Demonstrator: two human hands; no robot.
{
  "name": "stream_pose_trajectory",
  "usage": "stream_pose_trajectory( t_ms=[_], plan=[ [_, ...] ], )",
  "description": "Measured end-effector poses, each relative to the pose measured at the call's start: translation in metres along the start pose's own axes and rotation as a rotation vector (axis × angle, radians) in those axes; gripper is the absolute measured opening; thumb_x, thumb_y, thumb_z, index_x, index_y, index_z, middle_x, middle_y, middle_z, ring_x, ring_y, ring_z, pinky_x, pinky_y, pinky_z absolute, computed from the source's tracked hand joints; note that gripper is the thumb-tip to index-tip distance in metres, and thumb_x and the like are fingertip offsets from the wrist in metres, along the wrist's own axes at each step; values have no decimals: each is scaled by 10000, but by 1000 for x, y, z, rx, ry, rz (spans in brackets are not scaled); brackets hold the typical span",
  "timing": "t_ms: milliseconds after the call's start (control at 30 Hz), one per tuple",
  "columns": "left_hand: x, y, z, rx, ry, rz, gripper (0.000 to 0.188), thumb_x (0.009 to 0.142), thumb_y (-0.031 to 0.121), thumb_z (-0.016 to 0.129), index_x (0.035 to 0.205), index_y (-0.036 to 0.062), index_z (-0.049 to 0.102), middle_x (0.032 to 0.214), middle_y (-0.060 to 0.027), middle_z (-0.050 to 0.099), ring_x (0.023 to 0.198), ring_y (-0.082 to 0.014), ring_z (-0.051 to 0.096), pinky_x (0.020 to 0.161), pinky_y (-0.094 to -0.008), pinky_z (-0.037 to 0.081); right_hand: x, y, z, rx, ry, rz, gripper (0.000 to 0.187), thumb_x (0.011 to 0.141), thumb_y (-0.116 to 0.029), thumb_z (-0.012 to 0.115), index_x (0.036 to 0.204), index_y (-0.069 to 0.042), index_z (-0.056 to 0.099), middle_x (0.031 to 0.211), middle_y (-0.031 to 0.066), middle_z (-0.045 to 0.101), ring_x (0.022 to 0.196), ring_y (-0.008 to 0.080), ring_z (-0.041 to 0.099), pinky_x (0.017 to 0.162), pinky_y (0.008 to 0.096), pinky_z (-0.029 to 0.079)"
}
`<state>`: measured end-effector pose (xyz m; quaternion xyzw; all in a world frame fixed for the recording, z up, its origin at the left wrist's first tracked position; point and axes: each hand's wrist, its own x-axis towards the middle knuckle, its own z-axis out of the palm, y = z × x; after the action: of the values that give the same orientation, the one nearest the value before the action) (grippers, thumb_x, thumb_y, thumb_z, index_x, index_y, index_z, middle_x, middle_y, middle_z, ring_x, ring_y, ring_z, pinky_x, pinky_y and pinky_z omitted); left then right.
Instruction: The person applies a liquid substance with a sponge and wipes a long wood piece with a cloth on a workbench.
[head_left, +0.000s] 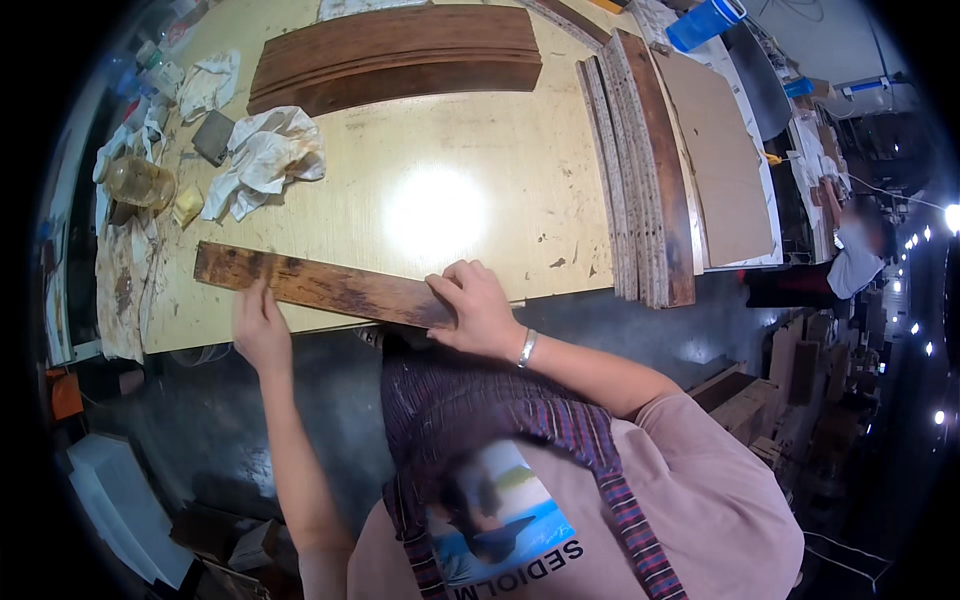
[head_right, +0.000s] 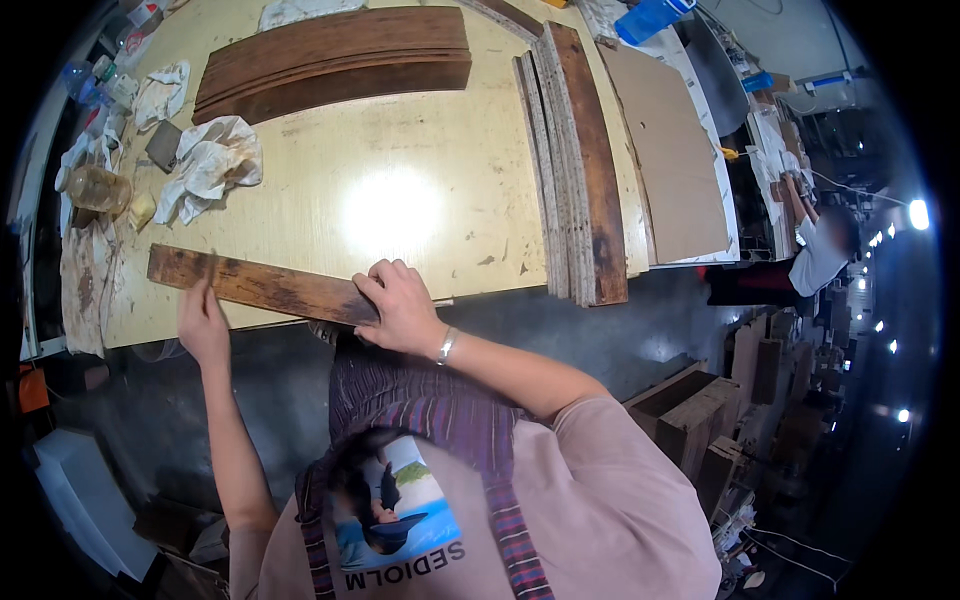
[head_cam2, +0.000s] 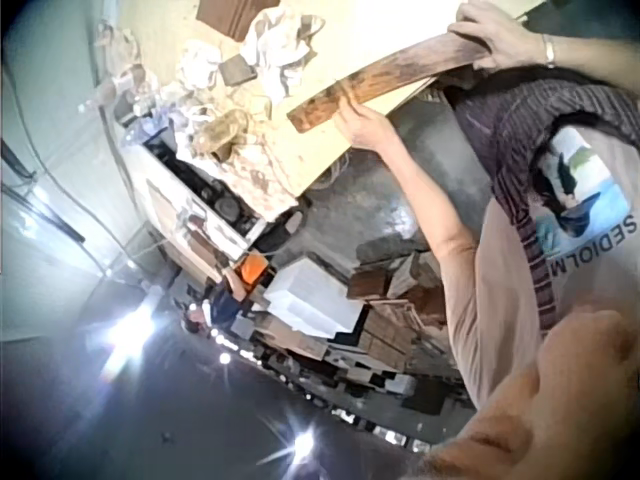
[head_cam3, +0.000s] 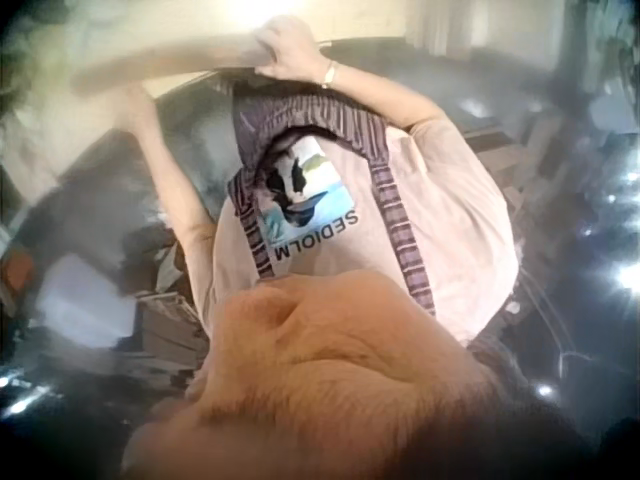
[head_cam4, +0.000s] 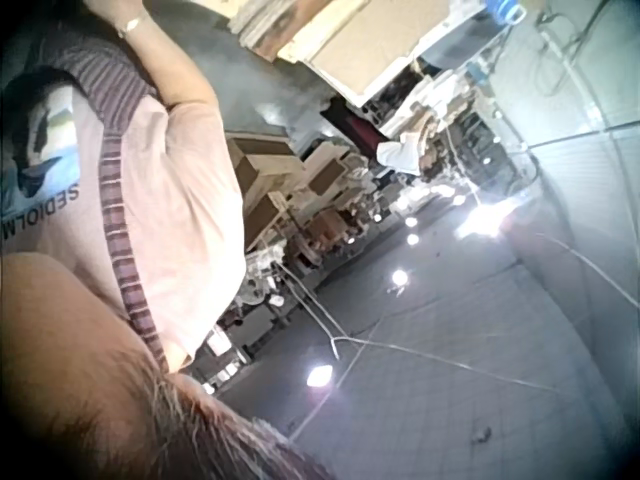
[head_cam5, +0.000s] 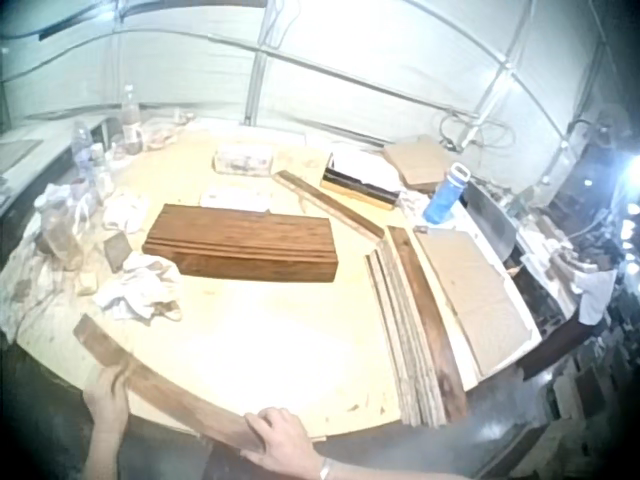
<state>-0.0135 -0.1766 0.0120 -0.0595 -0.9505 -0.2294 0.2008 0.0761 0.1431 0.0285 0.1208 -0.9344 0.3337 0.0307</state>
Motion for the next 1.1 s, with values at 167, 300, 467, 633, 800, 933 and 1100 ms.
stream_pose_trajectory(
  t_ms=[167, 300, 467, 633, 800, 933, 1100],
  plan=[
    [13, 2, 21, 241, 64, -39, 201, 893, 87, 616, 1081, 90, 688, 889, -93, 577, 861, -302, 607, 711, -420, 494, -10, 0, 3, 52, 97, 24, 656, 565, -207, 880, 1116, -16, 581, 1034, 132, 513, 961, 322, 503, 841, 422, 436],
    [-33, 87, 46, 125, 2, 51, 185, 852, 71, 641, 1032, 92, 677, 883, -86, 553, 826, -302, 585, 685, -419, 485, -12, 5, 5, 70, 98, 26, 636, 552, -181, 881, 1079, -7, 570, 1021, 143, 506, 954, 336, 500, 839, 420, 442],
    [-35, 115, 48, -59, 14, 291, 117, 809, 50, 657, 920, 70, 685, 796, -92, 570, 763, -283, 599, 650, -391, 496, -12, 9, 6, 111, 107, 16, 642, 564, -178, 884, 1102, -5, 580, 1028, 152, 524, 959, 345, 510, 841, 427, 449],
    [-14, 68, 39, 161, 110, 7, 79, 902, 91, 602, 913, 39, 661, 773, -109, 544, 700, -301, 558, 604, -434, 459, -15, 8, 10, 122, 140, -6, 644, 568, -186, 880, 1100, -3, 568, 1028, 149, 520, 958, 342, 507, 837, 422, 449],
    [-81, 189, 55, -206, -94, 236, 108, 774, 67, 658, 877, 71, 690, 741, -98, 519, 666, -281, 551, 563, -412, 452, -20, 21, 20, 62, 172, -19, 690, 562, -235, 901, 1122, -5, 569, 1055, 151, 523, 976, 343, 508, 855, 421, 443],
    [-21, 86, 51, 19, 26, 46, 83, 861, 108, 644, 868, 29, 669, 771, -119, 544, 685, -318, 568, 603, -433, 464, -24, 11, -12, 43, 70, 75, 721, 549, -252, 918, 1113, -2, 546, 1053, 163, 504, 979, 347, 501, 857, 421, 432],
    [-45, 114, 53, 140, 76, 90, 35, 863, 111, 651, 854, 79, 640, 764, -92, 558, 666, -290, 569, 579, -412, 463, -30, 18, -1, 136, 125, 98, 672, 575, -169, 898, 1109, 11, 532, 1031, 171, 497, 972, 359, 504, 845, 429, 438]
  ],
)
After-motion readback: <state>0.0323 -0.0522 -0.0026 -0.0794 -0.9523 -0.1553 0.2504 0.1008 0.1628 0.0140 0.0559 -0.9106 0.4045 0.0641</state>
